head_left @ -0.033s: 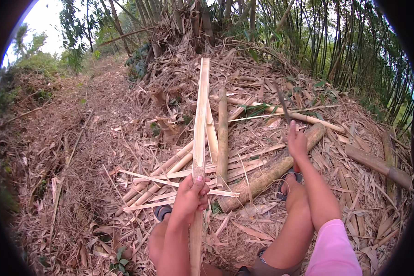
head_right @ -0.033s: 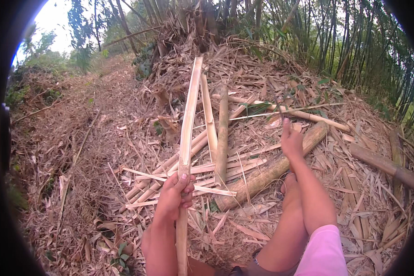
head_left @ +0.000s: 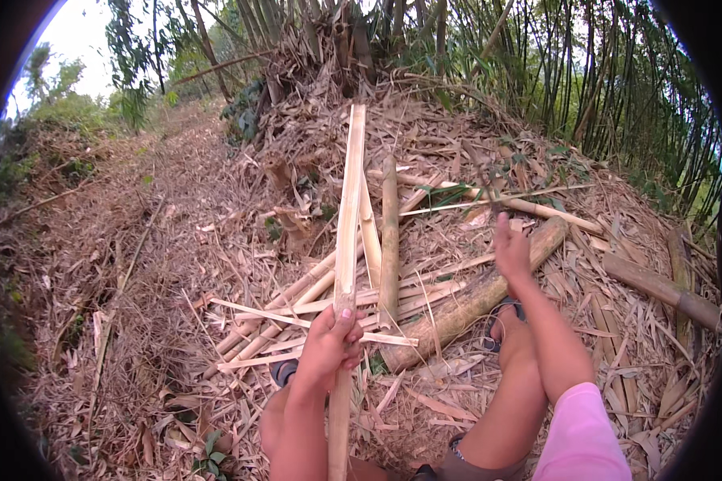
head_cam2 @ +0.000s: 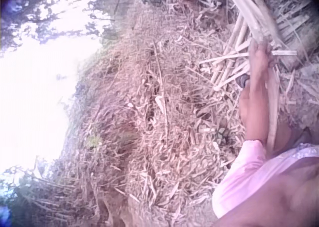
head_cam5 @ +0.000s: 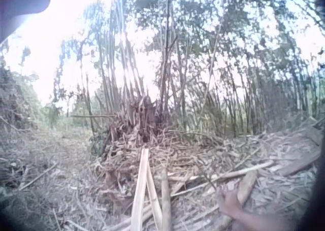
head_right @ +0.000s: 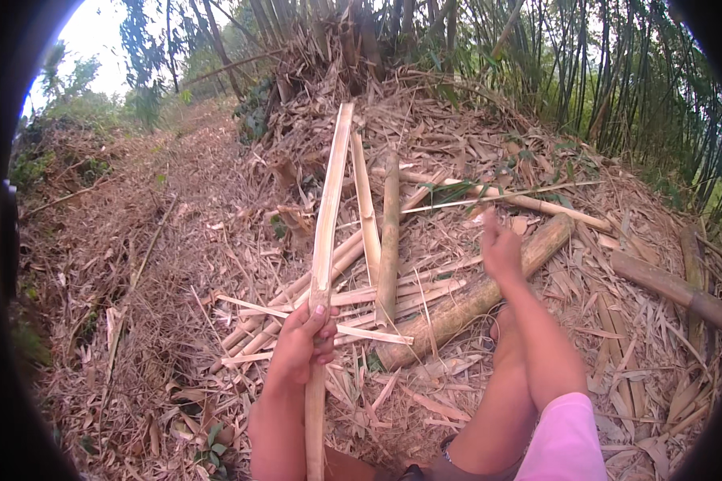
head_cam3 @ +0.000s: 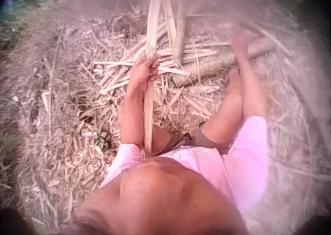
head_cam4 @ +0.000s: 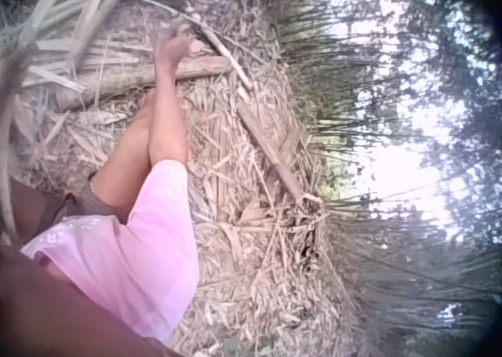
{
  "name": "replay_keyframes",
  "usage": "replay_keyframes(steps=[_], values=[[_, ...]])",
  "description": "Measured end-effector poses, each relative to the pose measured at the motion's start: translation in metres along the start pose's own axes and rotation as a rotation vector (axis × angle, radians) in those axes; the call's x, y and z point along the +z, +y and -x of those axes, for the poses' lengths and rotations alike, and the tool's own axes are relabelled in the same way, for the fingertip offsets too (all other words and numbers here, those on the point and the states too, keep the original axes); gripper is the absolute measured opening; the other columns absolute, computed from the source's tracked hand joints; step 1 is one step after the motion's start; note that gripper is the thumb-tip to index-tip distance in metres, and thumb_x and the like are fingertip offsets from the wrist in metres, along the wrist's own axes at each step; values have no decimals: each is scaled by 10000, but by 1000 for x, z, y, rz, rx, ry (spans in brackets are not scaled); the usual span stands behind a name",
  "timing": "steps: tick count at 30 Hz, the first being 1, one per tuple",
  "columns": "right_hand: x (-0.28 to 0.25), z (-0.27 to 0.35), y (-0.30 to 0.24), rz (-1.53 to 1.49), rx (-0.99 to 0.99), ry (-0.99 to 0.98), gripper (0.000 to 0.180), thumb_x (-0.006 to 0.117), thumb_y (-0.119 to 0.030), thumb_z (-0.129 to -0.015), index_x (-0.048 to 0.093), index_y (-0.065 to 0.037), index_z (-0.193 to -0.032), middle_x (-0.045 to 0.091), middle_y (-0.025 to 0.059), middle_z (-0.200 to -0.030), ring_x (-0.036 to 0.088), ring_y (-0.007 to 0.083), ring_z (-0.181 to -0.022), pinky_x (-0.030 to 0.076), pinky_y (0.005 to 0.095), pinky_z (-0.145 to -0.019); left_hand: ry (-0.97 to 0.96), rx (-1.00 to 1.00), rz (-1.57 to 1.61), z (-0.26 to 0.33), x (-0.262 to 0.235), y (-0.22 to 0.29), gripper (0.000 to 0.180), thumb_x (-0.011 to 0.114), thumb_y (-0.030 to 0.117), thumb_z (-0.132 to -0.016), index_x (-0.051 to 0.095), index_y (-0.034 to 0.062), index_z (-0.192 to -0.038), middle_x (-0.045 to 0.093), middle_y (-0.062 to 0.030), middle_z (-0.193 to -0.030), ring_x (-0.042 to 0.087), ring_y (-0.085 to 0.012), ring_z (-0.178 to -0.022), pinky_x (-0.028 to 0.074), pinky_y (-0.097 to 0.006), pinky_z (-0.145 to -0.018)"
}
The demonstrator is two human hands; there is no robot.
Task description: The person uses a large knife to strip and split long sections of bamboo while sitting on the ground in an outdoor environment.
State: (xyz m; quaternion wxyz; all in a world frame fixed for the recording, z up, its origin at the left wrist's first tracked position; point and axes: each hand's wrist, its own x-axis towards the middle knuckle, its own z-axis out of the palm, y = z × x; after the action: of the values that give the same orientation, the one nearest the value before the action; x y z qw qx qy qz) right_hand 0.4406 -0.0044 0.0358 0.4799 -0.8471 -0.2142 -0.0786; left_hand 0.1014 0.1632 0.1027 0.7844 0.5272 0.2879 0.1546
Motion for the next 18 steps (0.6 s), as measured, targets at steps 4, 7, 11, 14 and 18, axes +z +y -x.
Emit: replay_keyframes(steps=[4, 7, 11, 14, 18], values=[[6, 42, -71, 31, -511, -106, 679, 425, -630, -969, 589, -51, -654, 569, 123, -561, 588, 304, -505, 496, 440, -511, 53, 36, -13, 24, -1, 11, 210, 436, 241, -1051, 505, 49, -1101, 411, 10, -691, 317, -55, -470, 305, -213, -418], [14, 81, -111, 107, -917, -77, 587, 516, -622, -926, 574, -96, -671, 565, 77, -550, 618, 251, -490, 490, 385, -439, 58, 19, 55, 52, 3, 14, 189, 462, 243, -1035, 505, 73, -1106, 424, -7, -696, 336, -65, -473, 310, -226, -410], [27, 98, -128, 40, -1077, -29, 581, 558, -626, -893, 572, -87, -677, 584, 57, -561, 634, 227, -492, 494, 339, -432, 142, 131, -68, 64, 21, 41, 217, 525, 282, -1005, 510, 71, -1054, 442, -1, -704, 349, -67, -476, 301, -225, -416], [26, 103, -146, -14, -1008, 0, 590, 564, -628, -889, 570, -77, -677, 589, 58, -556, 633, 224, -489, 496, 343, -436, 145, 128, -264, 59, 16, 80, 192, 526, 261, -1001, 515, 69, -1009, 439, 13, -686, 344, -61, -473, 283, -228, -413], [16, 119, -149, -63, -1055, -19, 592, 567, -637, -883, 562, -85, -667, 587, 57, -551, 629, 226, -478, 491, 350, -437, 162, 92, -242, 104, 28, 63, 226, 520, 277, -1003, 521, 54, -1035, 439, 7, -677, 335, -57, -460, 263, -223, -414]])
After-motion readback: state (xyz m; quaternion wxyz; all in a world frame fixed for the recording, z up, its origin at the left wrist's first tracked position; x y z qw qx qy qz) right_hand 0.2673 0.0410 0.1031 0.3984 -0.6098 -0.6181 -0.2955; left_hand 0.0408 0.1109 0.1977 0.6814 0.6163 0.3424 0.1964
